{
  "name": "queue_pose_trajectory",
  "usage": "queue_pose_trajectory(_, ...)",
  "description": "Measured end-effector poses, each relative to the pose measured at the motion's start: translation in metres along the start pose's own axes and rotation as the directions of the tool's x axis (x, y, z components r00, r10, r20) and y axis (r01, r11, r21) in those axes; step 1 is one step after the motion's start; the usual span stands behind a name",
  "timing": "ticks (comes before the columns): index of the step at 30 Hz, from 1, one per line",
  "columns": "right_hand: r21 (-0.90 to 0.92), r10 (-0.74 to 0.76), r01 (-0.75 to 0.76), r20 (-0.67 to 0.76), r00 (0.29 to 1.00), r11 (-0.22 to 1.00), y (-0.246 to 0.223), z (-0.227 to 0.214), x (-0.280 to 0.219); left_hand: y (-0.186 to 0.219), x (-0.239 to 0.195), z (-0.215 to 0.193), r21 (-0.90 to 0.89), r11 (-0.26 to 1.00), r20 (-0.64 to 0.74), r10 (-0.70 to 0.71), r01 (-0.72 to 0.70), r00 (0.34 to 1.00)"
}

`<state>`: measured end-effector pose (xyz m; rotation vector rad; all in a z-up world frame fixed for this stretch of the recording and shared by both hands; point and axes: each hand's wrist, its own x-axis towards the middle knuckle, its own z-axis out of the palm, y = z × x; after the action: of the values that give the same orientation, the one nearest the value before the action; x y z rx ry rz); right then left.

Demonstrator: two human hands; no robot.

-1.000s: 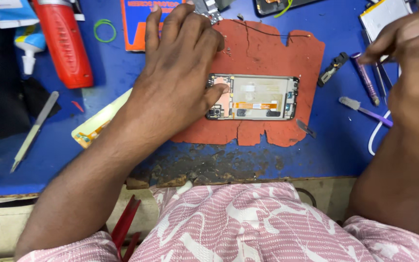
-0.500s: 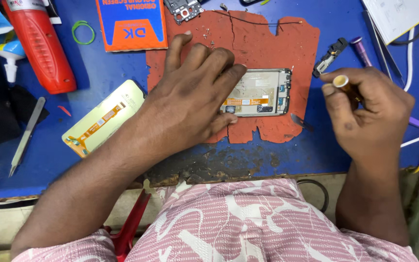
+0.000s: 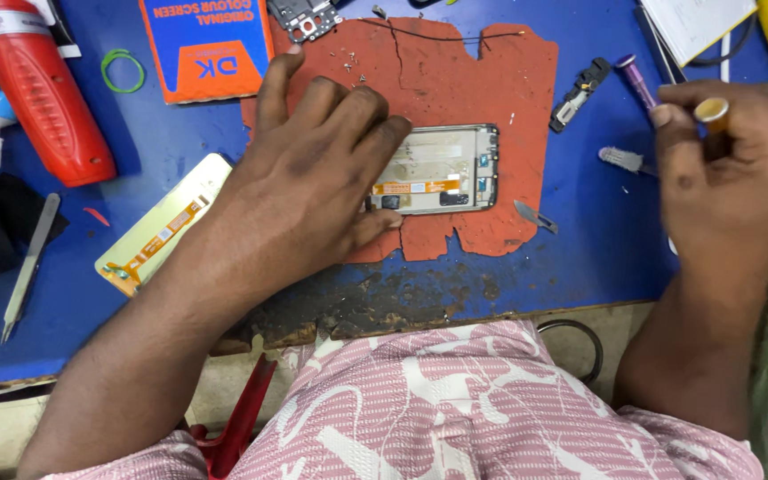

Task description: The person tests a smartphone screen by swiping and tapping, then removes the battery and uses a screwdriver and tweezers to detach and reattach internal ribbon cables. The phone remains disassembled at the end.

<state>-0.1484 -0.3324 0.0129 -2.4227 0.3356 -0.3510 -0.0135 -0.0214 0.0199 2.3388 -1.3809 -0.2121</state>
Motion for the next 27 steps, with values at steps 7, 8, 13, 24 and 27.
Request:
queue_pose_trajectory(7,-0.010,-0.114,0.116,0.112,0.987,0.993,-0.009,-0.003,0.004,-0.015,-0.005,-0.016,-0.063,0.997,-0.216,0.018,-0.032,0.976)
queue_pose_trajectory(8,0.003,-0.133,0.133,0.128,0.983,0.991,-0.013,-0.001,0.002,-0.021,-0.011,-0.021,-0.061,0.997,-0.308,0.028,-0.049,0.951)
queue_pose_trajectory(13,-0.036,-0.183,0.192,0.185,0.966,0.981,-0.031,0.012,-0.005,-0.053,-0.040,-0.030,-0.151,0.970,-0.633,-0.241,0.189,0.735)
queue_pose_trajectory(24,-0.132,-0.191,0.215,0.173,0.966,0.968,-0.043,0.026,-0.009,-0.073,-0.032,-0.004,-0.187,0.972,-0.701,-0.232,0.140,0.674)
queue_pose_trajectory(27,-0.161,-0.235,0.264,0.178,0.956,0.951,-0.037,0.021,-0.007,-0.063,-0.028,-0.009,-0.243,0.970,-0.677,-0.192,0.031,0.710)
